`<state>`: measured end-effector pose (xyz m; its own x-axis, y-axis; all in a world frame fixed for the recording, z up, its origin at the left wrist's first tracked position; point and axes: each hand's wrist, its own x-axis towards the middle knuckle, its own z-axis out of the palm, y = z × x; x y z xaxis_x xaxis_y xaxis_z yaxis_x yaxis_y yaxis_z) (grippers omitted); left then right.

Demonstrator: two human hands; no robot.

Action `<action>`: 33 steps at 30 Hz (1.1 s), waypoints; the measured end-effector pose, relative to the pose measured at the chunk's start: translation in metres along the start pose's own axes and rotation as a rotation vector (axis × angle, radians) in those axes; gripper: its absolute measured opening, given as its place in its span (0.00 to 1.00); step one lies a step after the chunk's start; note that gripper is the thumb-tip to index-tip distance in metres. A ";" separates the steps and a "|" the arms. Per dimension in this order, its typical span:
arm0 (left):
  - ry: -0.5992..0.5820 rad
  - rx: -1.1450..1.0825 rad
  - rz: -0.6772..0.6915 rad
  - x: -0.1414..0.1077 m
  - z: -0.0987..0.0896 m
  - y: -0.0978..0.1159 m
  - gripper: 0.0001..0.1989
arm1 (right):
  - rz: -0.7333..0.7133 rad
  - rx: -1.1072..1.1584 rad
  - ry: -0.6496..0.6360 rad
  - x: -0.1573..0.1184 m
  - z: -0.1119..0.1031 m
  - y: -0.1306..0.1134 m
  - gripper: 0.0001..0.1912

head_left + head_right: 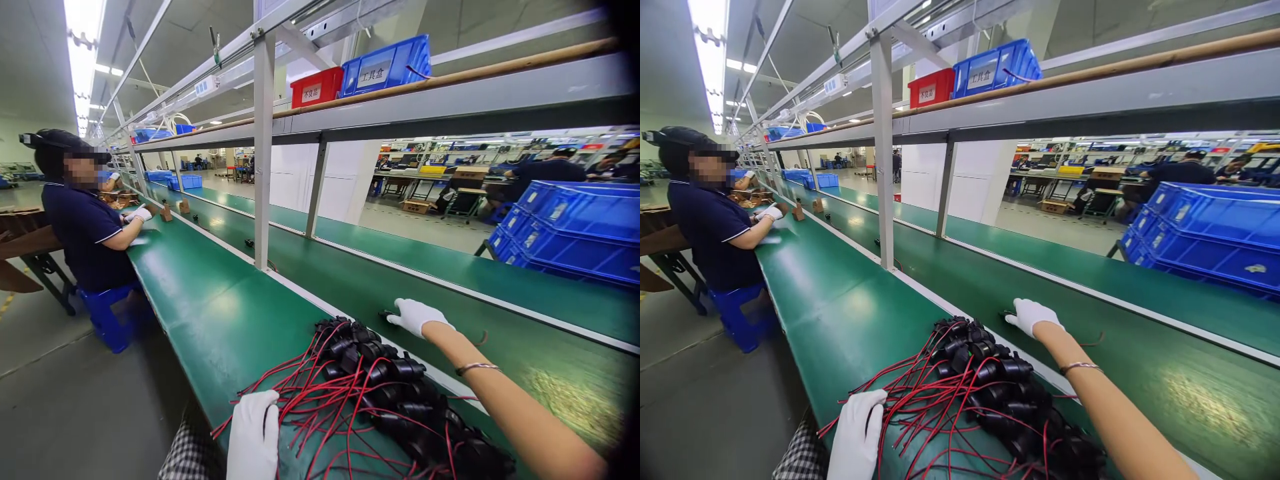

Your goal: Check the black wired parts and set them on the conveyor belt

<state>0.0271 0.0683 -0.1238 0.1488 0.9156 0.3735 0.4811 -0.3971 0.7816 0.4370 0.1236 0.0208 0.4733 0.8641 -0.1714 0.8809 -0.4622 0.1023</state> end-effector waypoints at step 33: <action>-0.547 -0.972 -0.101 0.014 -0.081 0.113 0.28 | -1.014 0.612 0.780 -0.239 -0.016 -0.138 0.25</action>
<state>0.0131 0.0310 0.0100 0.6223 0.7558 0.2037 -0.3317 0.0189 0.9432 0.2026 -0.0159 0.0628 -0.3058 0.6618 0.6845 0.7904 0.5773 -0.2051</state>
